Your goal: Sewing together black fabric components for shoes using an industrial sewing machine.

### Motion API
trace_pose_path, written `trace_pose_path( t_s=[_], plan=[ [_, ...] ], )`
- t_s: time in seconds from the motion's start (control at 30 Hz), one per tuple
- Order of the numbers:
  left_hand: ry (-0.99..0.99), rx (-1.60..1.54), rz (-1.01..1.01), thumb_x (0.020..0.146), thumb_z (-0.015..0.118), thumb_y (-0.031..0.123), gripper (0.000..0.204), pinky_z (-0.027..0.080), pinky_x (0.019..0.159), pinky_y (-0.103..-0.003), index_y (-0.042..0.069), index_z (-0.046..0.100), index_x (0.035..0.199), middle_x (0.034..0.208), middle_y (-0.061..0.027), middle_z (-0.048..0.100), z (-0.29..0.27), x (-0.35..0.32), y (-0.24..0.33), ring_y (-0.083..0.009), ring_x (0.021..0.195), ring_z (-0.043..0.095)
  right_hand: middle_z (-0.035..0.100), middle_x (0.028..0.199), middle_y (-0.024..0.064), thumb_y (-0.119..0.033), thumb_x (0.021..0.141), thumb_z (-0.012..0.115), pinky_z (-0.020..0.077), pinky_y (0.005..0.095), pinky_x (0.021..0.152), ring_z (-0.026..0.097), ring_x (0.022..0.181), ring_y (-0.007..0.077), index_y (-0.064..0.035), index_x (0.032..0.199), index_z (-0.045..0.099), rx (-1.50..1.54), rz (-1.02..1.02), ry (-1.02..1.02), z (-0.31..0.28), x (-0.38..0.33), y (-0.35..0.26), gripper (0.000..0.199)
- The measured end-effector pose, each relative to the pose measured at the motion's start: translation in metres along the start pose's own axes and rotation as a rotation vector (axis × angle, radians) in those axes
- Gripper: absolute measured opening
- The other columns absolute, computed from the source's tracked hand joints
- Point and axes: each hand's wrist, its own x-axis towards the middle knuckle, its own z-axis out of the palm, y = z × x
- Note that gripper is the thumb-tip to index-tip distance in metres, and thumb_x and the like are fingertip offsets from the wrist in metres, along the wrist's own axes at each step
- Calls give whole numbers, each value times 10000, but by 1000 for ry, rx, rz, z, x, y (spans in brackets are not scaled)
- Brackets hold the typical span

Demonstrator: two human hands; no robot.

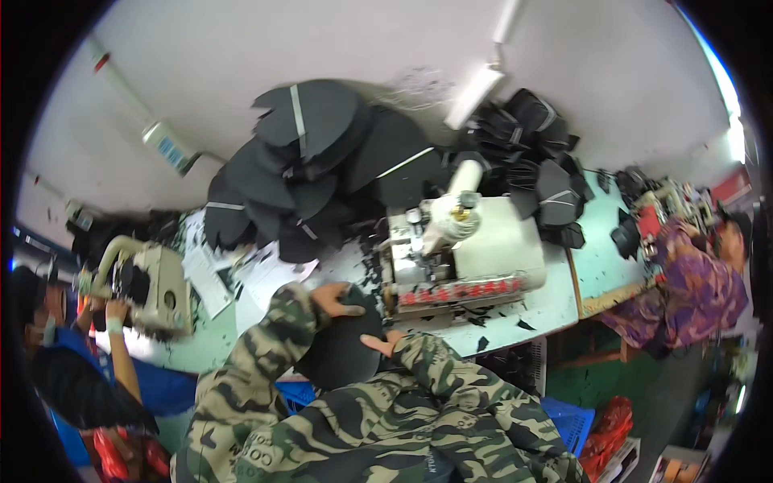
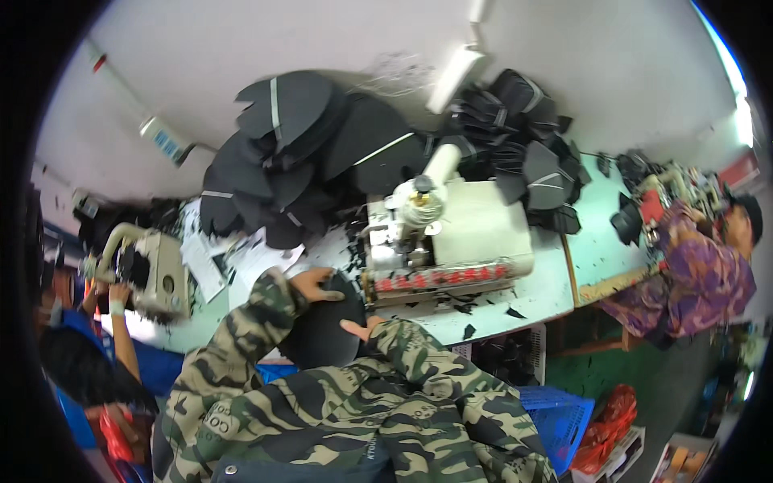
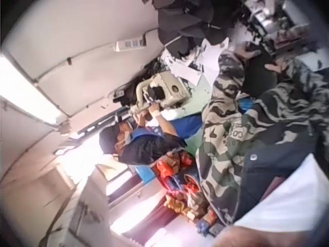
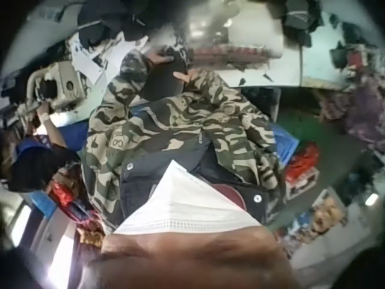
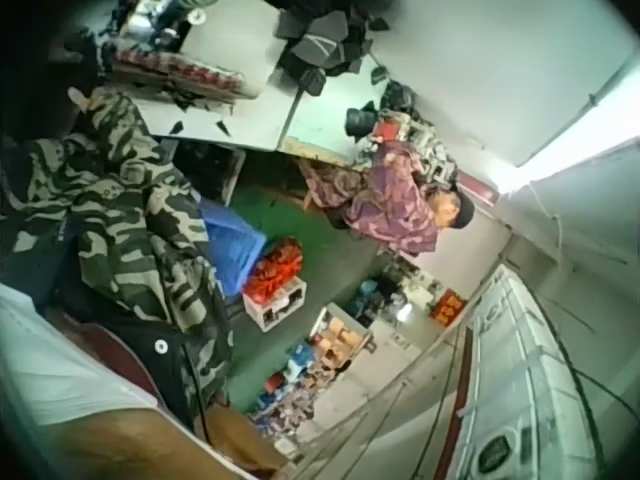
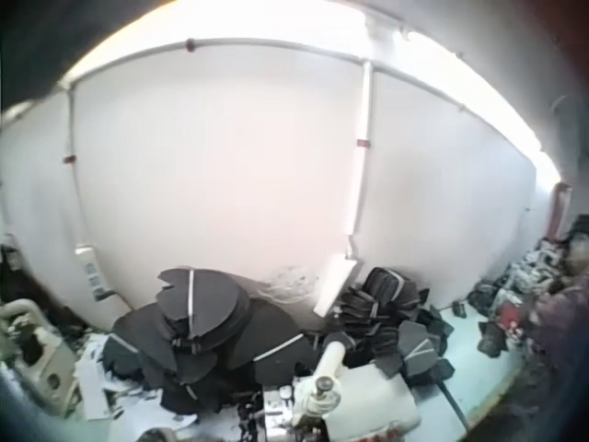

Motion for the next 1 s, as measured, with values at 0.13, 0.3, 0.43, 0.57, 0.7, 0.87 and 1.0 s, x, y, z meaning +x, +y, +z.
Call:
trace_pose_path(
  t_s=[0.13, 0.3, 0.43, 0.57, 0.7, 0.87, 1.0],
  plan=[
    [582, -178, -69, 853, 570, 144, 403, 501, 750, -334, 28, 461, 1223, 1006, -144, 614, -24, -58, -16, -231, 896, 604, 488, 1184, 310, -878, 584, 354, 346, 423, 958, 459, 1144, 390, 110, 1176, 489, 112, -11, 12, -2, -2, 4, 1160],
    [808, -743, -694, 860, 461, 548, 591, 516, 531, -337, -33, 524, 950, 847, -154, 587, 28, -175, -159, -246, 725, 628, 613, 800, 208, -887, 570, 360, 445, 411, 741, 599, 813, 320, 68, 821, 643, 73, -71, 213, 10, 2, 2, 1028],
    [677, -1145, -870, 763, 388, 735, 985, 475, 805, -497, -101, 338, 1280, 1167, -243, 521, 74, -153, -108, -368, 1038, 544, 608, 736, 194, -884, 579, 358, 490, 351, 647, 608, 682, 291, 85, 783, 629, 24, -107, 87, 4, 6, -3, 1027],
    [701, -1390, -490, 796, 620, 455, 645, 486, 751, -332, -71, 501, 1150, 953, -123, 620, 69, -104, -87, -230, 794, 600, 605, 719, 187, -873, 594, 364, 493, 337, 608, 605, 650, 278, 88, 782, 626, 21, -134, 1, 2, -3, -16, 1014],
    [842, -877, -464, 769, 656, 430, 626, 440, 784, -309, -62, 523, 1131, 999, -140, 596, 57, -64, -85, -214, 877, 570, 603, 701, 180, -862, 609, 370, 495, 324, 570, 601, 618, 266, 90, 782, 622, 81, -102, -49, -15, -10, -17, 1000],
    [1033, 127, -478, 762, 669, 360, 681, 398, 893, -354, -65, 412, 1227, 1162, -231, 526, 48, -68, -30, -335, 1069, 511, 621, 774, 177, -805, 670, 406, 496, 328, 490, 604, 593, 238, 108, 887, 593, 213, -129, -217, -19, -18, -6, 957],
    [641, 610, -54, 762, 649, 177, 544, 396, 914, -399, 20, 432, 1236, 1219, -202, 488, 11, -51, 36, -376, 1078, 488, 592, 1058, 167, -613, 789, 509, 512, 293, 545, 631, 813, 215, 3, 1199, 481, 480, -181, -305, -25, -35, 31, 741]
  ],
)
